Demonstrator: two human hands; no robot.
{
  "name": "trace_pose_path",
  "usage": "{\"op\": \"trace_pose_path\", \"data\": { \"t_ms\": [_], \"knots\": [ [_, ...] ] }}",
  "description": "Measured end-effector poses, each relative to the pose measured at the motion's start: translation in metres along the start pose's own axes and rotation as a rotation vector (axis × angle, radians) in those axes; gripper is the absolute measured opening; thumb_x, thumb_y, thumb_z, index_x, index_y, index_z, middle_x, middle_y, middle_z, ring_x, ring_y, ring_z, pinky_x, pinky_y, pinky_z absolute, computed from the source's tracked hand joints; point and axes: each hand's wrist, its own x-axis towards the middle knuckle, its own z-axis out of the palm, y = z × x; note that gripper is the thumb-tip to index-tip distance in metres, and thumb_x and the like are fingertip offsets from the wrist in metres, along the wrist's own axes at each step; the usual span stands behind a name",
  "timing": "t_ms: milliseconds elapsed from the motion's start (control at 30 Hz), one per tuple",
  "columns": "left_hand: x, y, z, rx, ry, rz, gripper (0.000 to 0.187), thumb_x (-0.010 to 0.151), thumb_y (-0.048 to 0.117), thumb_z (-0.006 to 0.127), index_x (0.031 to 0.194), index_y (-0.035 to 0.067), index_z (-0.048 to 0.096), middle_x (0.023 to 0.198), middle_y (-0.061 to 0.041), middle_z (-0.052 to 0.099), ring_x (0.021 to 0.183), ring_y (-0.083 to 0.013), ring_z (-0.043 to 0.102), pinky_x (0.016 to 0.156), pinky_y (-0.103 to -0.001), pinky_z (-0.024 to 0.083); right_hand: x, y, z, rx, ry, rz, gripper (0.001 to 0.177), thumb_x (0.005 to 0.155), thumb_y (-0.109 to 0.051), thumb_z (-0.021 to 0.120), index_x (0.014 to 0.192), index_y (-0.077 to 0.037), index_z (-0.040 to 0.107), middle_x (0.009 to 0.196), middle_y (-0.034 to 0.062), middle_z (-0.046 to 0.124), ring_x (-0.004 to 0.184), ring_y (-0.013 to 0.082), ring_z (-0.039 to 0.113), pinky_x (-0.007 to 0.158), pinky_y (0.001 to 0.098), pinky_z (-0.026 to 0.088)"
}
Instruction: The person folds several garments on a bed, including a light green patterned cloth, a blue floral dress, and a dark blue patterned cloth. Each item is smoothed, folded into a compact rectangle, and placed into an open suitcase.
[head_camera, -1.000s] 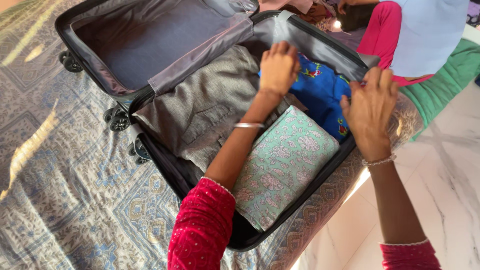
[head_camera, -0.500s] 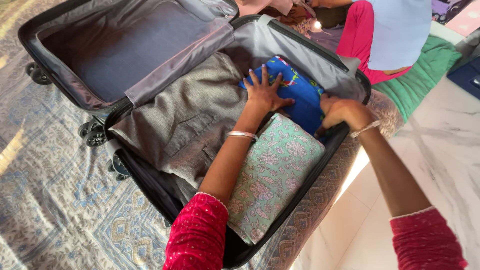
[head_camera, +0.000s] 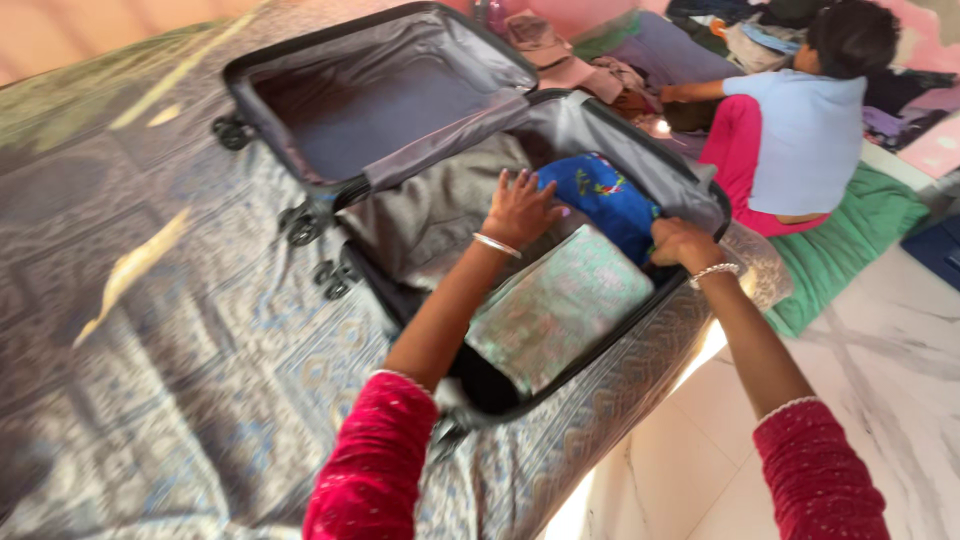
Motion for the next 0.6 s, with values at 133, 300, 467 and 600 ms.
{"op": "trace_pose_path", "data": {
  "t_ms": [133, 300, 467, 600],
  "knots": [
    [-0.103, -0.055, -0.071, 0.051, 0.005, -0.005, 0.077, 0.099, 0.065, 0.041, 0.156, 0.014, 0.040, 0.155, -0.018, 0.045, 0.150, -0.0355, 0.033, 0.119, -0.063, 0.024, -0.040, -0.032, -0.017, 0.104, 0.190, 0.013, 0.044, 0.084, -0.032, 0.079, 0.119, -0.007, 0.072, 0.129, 0.0200, 0.070, 0.121, 0.0404, 0.065, 0.098, 0.0497, 0.053],
    [-0.248, -0.109, -0.141, 0.008, -0.071, -0.134, 0.081, 0.101, 0.067, 0.030, 0.159, 0.011, 0.029, 0.161, -0.019, 0.035, 0.152, -0.0355, 0.024, 0.118, -0.061, 0.021, -0.133, -0.110, -0.040, 0.444, 0.848, -0.205, 0.026, 0.095, -0.017, 0.069, 0.116, -0.003, 0.070, 0.122, 0.0204, 0.067, 0.112, 0.0420, 0.063, 0.094, 0.0530, 0.049],
    [-0.382, -0.133, -0.185, -0.112, -0.179, -0.389, 0.090, 0.097, 0.073, 0.024, 0.162, 0.012, 0.021, 0.166, -0.016, 0.027, 0.156, -0.0313, 0.017, 0.123, -0.059, 0.016, -0.242, -0.229, -0.087, 0.473, 0.993, -0.565, 0.024, 0.095, -0.008, 0.068, 0.118, -0.002, 0.066, 0.123, 0.0169, 0.065, 0.112, 0.0387, 0.060, 0.096, 0.0498, 0.048],
    [-0.491, -0.152, -0.195, -0.219, -0.242, -0.561, 0.093, 0.093, 0.075, 0.022, 0.162, 0.013, 0.017, 0.168, -0.014, 0.016, 0.157, -0.0300, 0.008, 0.123, -0.058, 0.012, -0.317, -0.336, -0.102, 0.541, 0.986, -0.862, 0.025, 0.095, -0.007, 0.067, 0.119, -0.002, 0.064, 0.126, 0.0146, 0.065, 0.115, 0.0364, 0.059, 0.099, 0.0483, 0.046]
  ]
}}
